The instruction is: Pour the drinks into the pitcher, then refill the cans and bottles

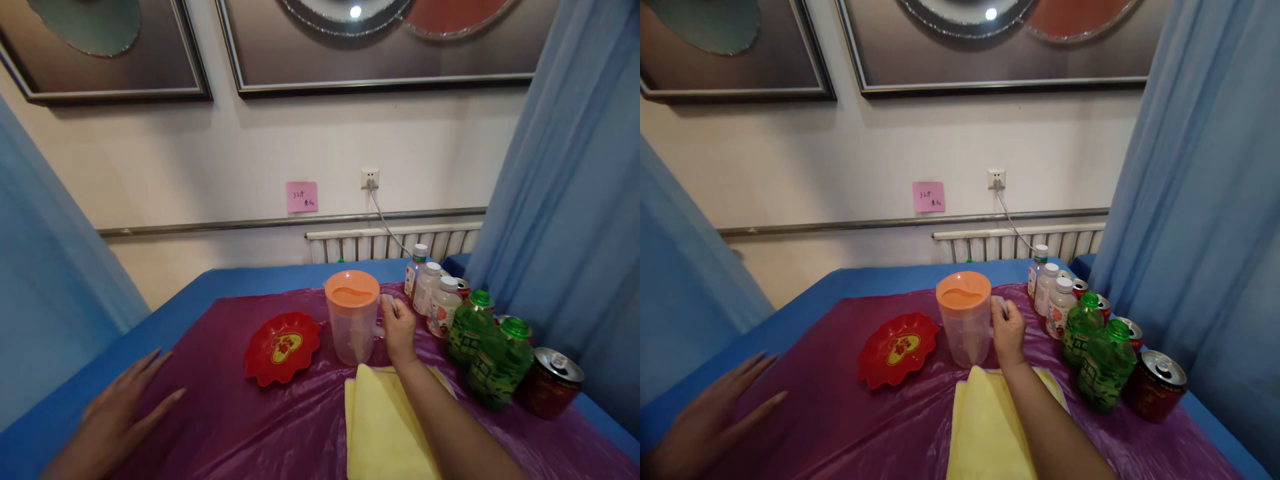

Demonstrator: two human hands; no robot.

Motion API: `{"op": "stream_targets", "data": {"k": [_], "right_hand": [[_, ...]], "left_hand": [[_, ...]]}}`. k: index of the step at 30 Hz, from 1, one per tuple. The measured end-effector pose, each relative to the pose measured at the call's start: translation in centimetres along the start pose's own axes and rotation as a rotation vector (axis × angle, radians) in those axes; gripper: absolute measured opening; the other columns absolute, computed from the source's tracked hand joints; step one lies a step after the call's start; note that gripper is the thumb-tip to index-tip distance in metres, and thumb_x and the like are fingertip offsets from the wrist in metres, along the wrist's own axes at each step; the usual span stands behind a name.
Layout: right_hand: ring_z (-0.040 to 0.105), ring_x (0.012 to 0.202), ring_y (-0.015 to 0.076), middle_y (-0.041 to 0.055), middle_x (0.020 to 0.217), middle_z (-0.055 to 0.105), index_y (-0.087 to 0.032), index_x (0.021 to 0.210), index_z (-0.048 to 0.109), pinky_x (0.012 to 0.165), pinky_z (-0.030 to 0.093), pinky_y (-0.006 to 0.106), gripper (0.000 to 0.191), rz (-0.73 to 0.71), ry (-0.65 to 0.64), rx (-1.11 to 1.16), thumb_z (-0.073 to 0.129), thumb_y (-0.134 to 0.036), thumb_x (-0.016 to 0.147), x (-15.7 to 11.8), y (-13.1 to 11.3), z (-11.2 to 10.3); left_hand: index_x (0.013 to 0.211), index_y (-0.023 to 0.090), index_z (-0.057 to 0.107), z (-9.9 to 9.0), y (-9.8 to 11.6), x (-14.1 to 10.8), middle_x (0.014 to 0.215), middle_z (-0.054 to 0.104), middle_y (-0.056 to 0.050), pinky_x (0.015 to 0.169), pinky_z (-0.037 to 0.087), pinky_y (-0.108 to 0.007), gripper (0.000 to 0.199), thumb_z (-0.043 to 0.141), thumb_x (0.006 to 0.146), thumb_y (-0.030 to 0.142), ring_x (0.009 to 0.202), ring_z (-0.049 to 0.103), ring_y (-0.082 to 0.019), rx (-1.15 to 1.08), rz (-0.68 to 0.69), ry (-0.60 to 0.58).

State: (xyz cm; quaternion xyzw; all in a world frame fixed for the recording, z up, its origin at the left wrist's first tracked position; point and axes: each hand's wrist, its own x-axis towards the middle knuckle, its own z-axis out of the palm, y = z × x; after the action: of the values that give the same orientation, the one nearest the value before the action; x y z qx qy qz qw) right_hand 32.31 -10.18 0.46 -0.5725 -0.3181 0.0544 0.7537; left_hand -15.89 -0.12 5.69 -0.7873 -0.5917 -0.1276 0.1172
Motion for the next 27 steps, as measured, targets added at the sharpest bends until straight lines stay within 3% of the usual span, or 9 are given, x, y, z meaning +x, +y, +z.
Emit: {"op": "stream_targets", "data": {"k": [2, 4, 7, 10, 12, 15, 19, 23, 27], "right_hand": [[0.031, 0.058, 0.0103, -0.0078, 0.060, 0.032, -0.024, 0.062, 0.037, 0.054, 0.029, 0.024, 0.056, -0.006, -0.008, -0.008, 0.058, -0.070, 0.084, -0.2, 0.2, 0.1], [0.033, 0.058, 0.0106, -0.0077, 0.060, 0.033, -0.024, 0.062, 0.038, 0.054, 0.029, 0.024, 0.055, -0.012, -0.021, -0.013, 0.058, -0.070, 0.084, -0.3, 0.4, 0.1], [0.033, 0.058, 0.0106, -0.0078, 0.059, 0.034, -0.024, 0.062, 0.037, 0.053, 0.029, 0.023, 0.055, -0.028, -0.045, -0.022, 0.058, -0.070, 0.084, -0.2, 0.6, 0.1], [0.032, 0.056, 0.0106, -0.0083, 0.057, 0.034, -0.024, 0.063, 0.037, 0.053, 0.027, 0.023, 0.053, -0.046, -0.058, -0.038, 0.058, -0.068, 0.084, 0.0, 0.8, 0.2], [0.032, 0.056, 0.0106, -0.0085, 0.056, 0.035, -0.024, 0.063, 0.039, 0.052, 0.027, 0.023, 0.051, -0.057, -0.062, -0.050, 0.057, -0.066, 0.085, 0.0, 0.8, 0.3], [0.032, 0.055, 0.0107, -0.0087, 0.055, 0.035, -0.024, 0.064, 0.038, 0.052, 0.026, 0.023, 0.050, -0.072, -0.062, -0.069, 0.057, -0.064, 0.087, 0.0, 1.1, 0.3], [0.033, 0.056, 0.0112, -0.0086, 0.055, 0.037, -0.024, 0.066, 0.040, 0.054, 0.028, 0.024, 0.047, -0.087, -0.071, -0.086, 0.056, -0.062, 0.089, 0.0, 1.4, 0.5], [0.034, 0.056, 0.0114, -0.0084, 0.056, 0.040, -0.024, 0.067, 0.042, 0.055, 0.030, 0.024, 0.046, -0.094, -0.080, -0.097, 0.056, -0.062, 0.089, 0.1, 1.5, 0.5], [0.034, 0.055, 0.0111, -0.0086, 0.055, 0.040, -0.025, 0.067, 0.039, 0.054, 0.030, 0.024, 0.047, -0.097, -0.070, -0.100, 0.055, -0.063, 0.089, 0.0, 1.3, 0.4]], "left_hand": [[0.140, 0.038, 0.051, -3.3, 5.4, 2.5, 0.153, 0.053, 0.006, 0.118, 0.038, -0.041, 0.068, 0.046, 0.079, 0.068, 0.137, 0.053, -0.030, -0.189, 0.167, 0.043], [0.136, 0.033, 0.057, -6.7, 11.8, 4.8, 0.146, 0.060, 0.002, 0.118, 0.038, -0.042, 0.063, 0.048, 0.084, 0.066, 0.135, 0.054, -0.030, -0.303, 0.357, 0.061], [0.129, 0.028, 0.064, -10.7, 21.4, 7.8, 0.133, 0.069, -0.004, 0.108, 0.045, -0.042, 0.046, 0.047, 0.095, 0.054, 0.124, 0.060, -0.026, -0.385, 0.685, -0.004], [0.126, 0.024, 0.066, -11.8, 29.0, 10.9, 0.130, 0.070, -0.008, 0.103, 0.045, -0.039, 0.034, 0.053, 0.096, 0.036, 0.116, 0.061, -0.023, -0.306, 1.025, -0.082], [0.116, 0.020, 0.071, -11.3, 32.3, 12.7, 0.123, 0.072, -0.009, 0.096, 0.044, -0.038, 0.028, 0.063, 0.091, 0.028, 0.108, 0.061, -0.024, -0.119, 1.134, -0.127], [0.095, 0.018, 0.075, -9.9, 34.7, 14.6, 0.098, 0.076, -0.007, 0.086, 0.043, -0.033, 0.014, 0.065, 0.086, 0.021, 0.092, 0.060, -0.021, 0.000, 1.202, -0.163], [0.077, 0.018, 0.071, -9.4, 35.0, 15.2, 0.083, 0.073, -0.005, 0.081, 0.041, -0.032, 0.009, 0.066, 0.083, 0.022, 0.082, 0.058, -0.019, -0.030, 1.260, -0.154], [0.086, 0.017, 0.071, -11.5, 34.4, 16.3, 0.088, 0.073, -0.004, 0.078, 0.042, -0.031, 0.011, 0.060, 0.088, 0.022, 0.081, 0.060, -0.017, -0.135, 1.231, -0.134], [0.099, 0.015, 0.070, -14.5, 33.0, 17.4, 0.092, 0.071, -0.003, 0.075, 0.048, -0.029, 0.020, 0.058, 0.090, 0.029, 0.080, 0.063, -0.015, -0.592, 0.956, -0.116]]}}
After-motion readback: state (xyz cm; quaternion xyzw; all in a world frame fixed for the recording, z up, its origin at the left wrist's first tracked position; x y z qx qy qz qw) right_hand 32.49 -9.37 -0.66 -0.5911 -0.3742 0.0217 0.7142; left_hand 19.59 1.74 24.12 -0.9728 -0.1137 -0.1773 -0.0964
